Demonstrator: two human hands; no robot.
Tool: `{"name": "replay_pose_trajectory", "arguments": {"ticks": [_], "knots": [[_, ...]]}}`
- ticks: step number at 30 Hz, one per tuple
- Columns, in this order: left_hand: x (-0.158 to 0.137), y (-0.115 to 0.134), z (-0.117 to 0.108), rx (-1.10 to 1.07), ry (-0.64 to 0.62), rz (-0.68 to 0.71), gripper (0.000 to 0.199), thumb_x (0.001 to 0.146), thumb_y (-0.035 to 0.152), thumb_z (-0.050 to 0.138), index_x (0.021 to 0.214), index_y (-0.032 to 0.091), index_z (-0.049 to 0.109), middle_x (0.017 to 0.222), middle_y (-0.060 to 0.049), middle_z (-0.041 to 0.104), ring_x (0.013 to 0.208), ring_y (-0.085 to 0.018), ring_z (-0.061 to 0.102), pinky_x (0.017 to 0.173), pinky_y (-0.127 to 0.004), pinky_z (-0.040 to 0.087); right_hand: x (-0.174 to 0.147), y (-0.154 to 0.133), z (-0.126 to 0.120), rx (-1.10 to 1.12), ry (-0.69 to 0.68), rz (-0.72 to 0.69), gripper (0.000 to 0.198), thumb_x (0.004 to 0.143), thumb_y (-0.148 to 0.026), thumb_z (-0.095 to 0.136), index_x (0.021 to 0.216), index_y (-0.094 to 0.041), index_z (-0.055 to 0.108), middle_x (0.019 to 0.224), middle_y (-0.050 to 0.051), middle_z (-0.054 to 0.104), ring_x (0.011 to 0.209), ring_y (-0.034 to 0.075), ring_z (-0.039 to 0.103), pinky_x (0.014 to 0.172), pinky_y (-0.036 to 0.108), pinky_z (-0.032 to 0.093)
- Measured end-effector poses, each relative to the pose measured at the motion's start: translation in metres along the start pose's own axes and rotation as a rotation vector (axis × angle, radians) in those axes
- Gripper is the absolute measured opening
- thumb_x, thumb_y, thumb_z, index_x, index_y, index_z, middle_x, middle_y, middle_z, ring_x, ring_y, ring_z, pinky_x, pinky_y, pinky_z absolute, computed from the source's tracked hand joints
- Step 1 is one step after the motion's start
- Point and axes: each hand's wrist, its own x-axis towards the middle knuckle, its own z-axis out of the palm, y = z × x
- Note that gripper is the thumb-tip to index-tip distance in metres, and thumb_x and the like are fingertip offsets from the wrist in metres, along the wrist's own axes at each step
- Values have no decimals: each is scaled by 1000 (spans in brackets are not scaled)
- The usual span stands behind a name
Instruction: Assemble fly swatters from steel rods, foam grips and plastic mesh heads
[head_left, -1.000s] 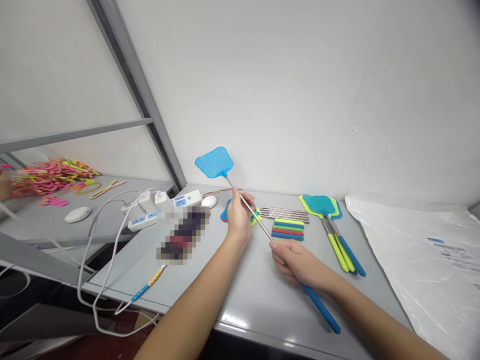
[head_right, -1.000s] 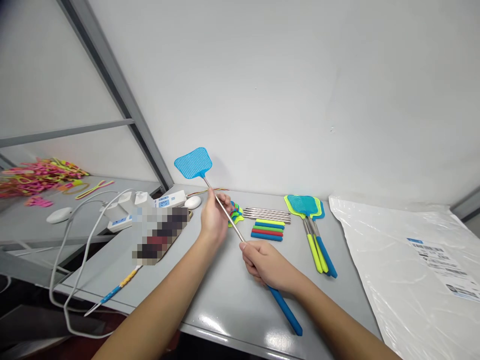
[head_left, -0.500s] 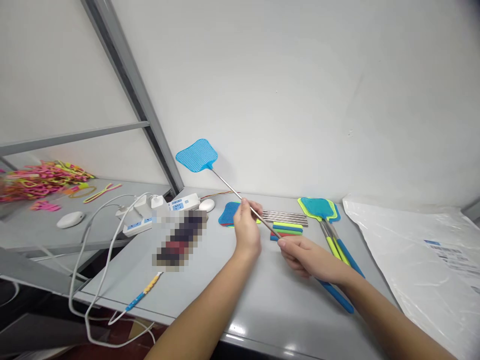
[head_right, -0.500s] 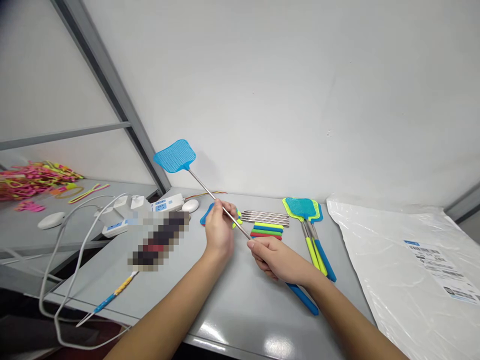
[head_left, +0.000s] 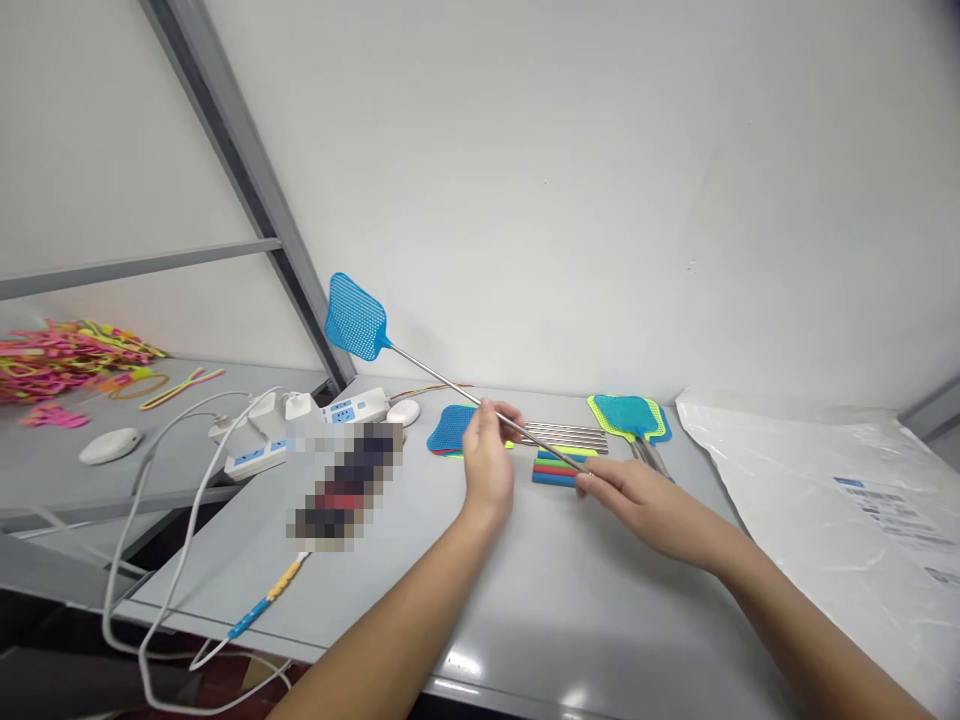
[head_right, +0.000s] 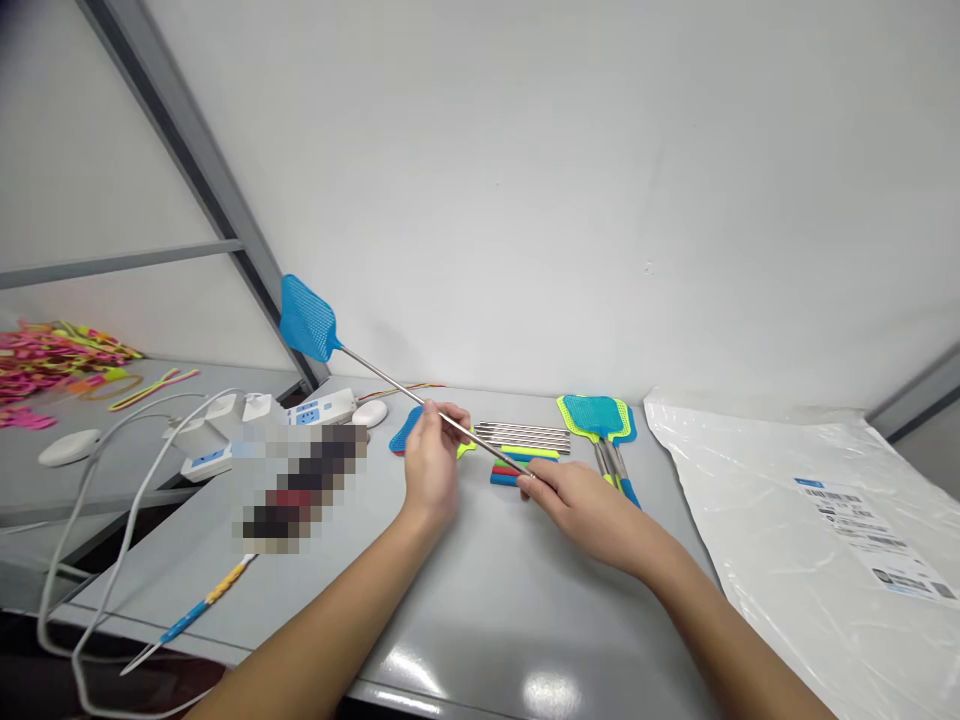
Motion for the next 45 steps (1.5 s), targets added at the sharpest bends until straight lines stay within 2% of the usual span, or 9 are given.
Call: {"name": "replay_pose_trajectory", "arguments": {"ticks": [2,5,9,14,29,31,34,37,45], "knots": [[-10,-5,5,44,-99,-36,37,88,53,50,81,18,61,78,-3,60,64,-11,52,64,-24,43,0,5,0,-71,82,-10,34,97,-49,32,91,-24,54,82,3,62,71,19,55,62,29,35],[-17,-5,10,114,-149,-39,36,88,52,52,81,19,63,81,-4,63,70,-13,54,69,-26,44,1,8,2,-173,138,-57,31,98,-45,30,96,-25,54,84,3,64,72,20,57,61,29,34],[-12,4,11,164,-125,42,36,88,50,53,75,18,65,78,-5,64,70,-14,54,70,-27,44,3,6,1,-261,174,-84,33,99,-42,28,81,-24,50,71,1,60,61,17,51,57,28,29],[-8,13,12,181,-64,134,35,88,49,53,74,19,64,76,-4,63,65,-13,52,67,-26,43,5,5,3,-336,204,-73,32,99,-44,27,81,-24,45,61,-1,53,51,16,43,52,28,22],[17,12,-1,65,34,135,37,89,49,51,74,18,60,77,-3,60,59,-9,46,59,-22,40,-8,10,-12,-351,122,-17,33,99,-42,29,77,-24,44,63,-1,55,53,15,46,51,29,23],[11,5,0,71,-19,72,38,89,51,50,76,17,61,79,-2,61,60,-9,48,61,-22,42,-9,13,-14,-376,136,-23,31,99,-40,30,77,-24,45,63,-2,55,53,14,46,50,28,23],[-2,-4,5,115,-207,-32,40,90,53,48,82,16,64,83,-5,64,65,-11,53,66,-25,45,-9,16,-16,-414,156,-40,30,100,-37,29,79,-24,46,65,-3,56,54,14,48,51,26,24],[-10,-6,11,171,-341,-53,44,89,54,48,84,16,67,86,-8,68,73,-15,58,72,-28,46,-10,16,-16,-426,166,-54,30,101,-36,28,80,-24,46,66,-3,57,57,13,50,52,26,26],[-2,10,10,85,-154,26,40,89,51,52,78,16,68,81,-6,67,75,-15,59,70,-27,45,-37,17,-29,-519,179,16,31,101,-42,25,81,-25,43,63,-4,54,54,15,51,50,25,23]]}}
